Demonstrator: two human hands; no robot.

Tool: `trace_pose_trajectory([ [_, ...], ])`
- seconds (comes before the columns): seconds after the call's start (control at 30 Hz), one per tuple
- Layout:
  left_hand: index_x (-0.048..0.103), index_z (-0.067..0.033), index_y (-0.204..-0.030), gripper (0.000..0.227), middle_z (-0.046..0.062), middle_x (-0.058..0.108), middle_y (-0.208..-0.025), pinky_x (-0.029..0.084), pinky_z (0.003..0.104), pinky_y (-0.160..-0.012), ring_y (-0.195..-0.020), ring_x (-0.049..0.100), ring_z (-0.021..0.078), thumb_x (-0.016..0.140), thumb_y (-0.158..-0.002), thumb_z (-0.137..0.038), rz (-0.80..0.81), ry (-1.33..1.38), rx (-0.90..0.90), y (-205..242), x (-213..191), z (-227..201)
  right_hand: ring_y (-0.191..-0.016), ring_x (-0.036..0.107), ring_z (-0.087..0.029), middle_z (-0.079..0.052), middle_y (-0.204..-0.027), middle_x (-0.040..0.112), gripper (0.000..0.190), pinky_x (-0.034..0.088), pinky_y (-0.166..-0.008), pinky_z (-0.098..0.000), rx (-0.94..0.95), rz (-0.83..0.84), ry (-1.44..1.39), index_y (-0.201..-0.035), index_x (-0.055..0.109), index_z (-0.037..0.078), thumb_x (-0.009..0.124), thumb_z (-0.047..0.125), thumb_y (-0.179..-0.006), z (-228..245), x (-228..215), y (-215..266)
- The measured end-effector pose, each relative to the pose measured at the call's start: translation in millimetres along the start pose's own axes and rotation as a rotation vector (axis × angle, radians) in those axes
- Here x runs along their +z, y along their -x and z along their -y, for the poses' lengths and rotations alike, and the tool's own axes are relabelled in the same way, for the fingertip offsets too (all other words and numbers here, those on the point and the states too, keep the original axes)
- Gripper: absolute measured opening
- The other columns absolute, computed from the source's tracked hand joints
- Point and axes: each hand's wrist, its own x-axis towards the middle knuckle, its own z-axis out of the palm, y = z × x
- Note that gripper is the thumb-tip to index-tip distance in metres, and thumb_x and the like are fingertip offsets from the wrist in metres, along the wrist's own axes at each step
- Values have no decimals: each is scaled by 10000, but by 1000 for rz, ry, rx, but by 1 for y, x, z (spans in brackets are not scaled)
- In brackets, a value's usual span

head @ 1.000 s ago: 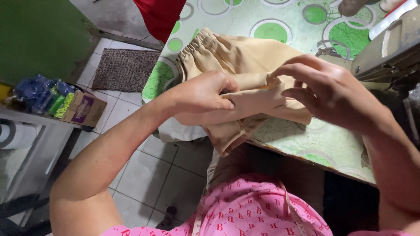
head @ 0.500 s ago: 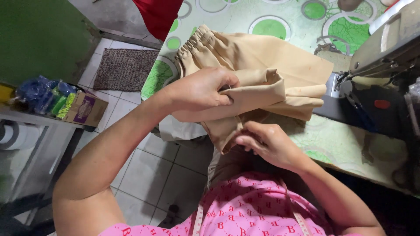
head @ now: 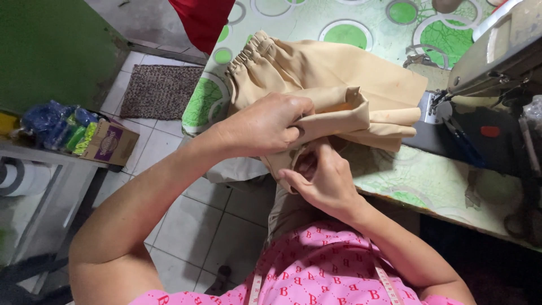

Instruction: Folding and smoothing the edges of a tan fabric garment on a sewing table to prepare it for finishing.

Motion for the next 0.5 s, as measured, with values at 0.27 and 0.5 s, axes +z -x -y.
trace_pose_trajectory([
  [0.27,704,-47,-1141,305,222,749,-1005,539,547,-870,-1013,705,443,577,-864,-56,-114,76,75,10,-27,3,-765,734,-334,-104,-786,712,211,580,-640,-405,-353,-112,118,-1002,640,80,786,116,-854,21,-32,-32],
  [0.5,602,-129,-869,110,34,594,-818,369,346,-587,-720,550,179,588,-786,-58,-309,-133,208,10,-74,-6,-726,458,-105,-25,-852,585,82,438,-626,-270,-336,57,6,-1067,602,47,655,44,-1004,89,-95,-69],
])
